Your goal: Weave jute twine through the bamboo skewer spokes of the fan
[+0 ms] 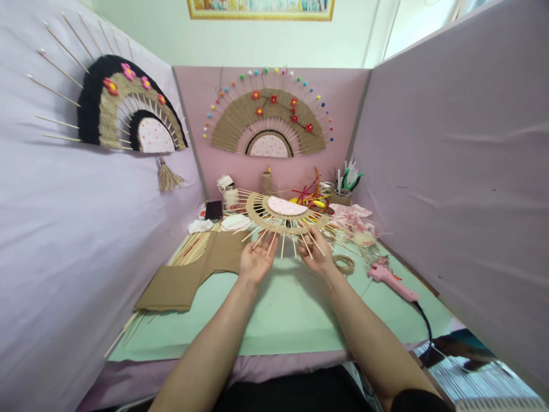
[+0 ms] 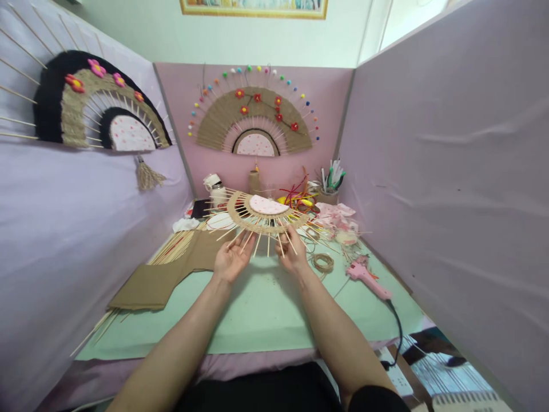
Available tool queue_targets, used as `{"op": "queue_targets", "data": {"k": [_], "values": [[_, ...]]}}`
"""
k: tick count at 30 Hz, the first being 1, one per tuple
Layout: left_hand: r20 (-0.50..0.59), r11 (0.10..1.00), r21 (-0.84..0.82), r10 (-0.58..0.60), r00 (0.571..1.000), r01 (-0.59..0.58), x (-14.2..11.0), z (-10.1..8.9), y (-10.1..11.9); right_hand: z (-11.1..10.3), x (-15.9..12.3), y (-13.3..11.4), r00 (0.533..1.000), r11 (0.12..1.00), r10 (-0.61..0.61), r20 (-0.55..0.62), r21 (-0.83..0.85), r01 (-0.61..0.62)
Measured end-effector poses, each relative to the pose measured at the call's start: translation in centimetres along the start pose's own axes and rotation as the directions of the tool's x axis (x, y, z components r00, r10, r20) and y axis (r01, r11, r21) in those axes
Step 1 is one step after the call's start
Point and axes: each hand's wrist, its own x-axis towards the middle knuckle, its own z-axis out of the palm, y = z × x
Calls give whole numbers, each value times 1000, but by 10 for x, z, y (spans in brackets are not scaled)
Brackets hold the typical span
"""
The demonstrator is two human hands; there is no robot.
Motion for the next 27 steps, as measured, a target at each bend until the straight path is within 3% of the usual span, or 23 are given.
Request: {"op": "queue_targets", "data": {"k": [4,9,13,22,27], "values": [[60,993,72,-94,994,90,-3,6,-9,3,-2,2,998,999,-54,-19,-7,54],[104,987,154,-58,993,41,-6,9,-14,5,-4,8,998,998,-56,7,7,55],[169,991,113,-88,982,70,-7,9,-10,7,-6,17,999,999,-20,44,39,19],[166,991,115,-87,982,68,-6,8,1,13,-11,27,996,996,-9,93,-90,18],[159,993,108,-55,986,38,-11,9,10,7,-15,19,986,978,-84,147,-176,110]]}}
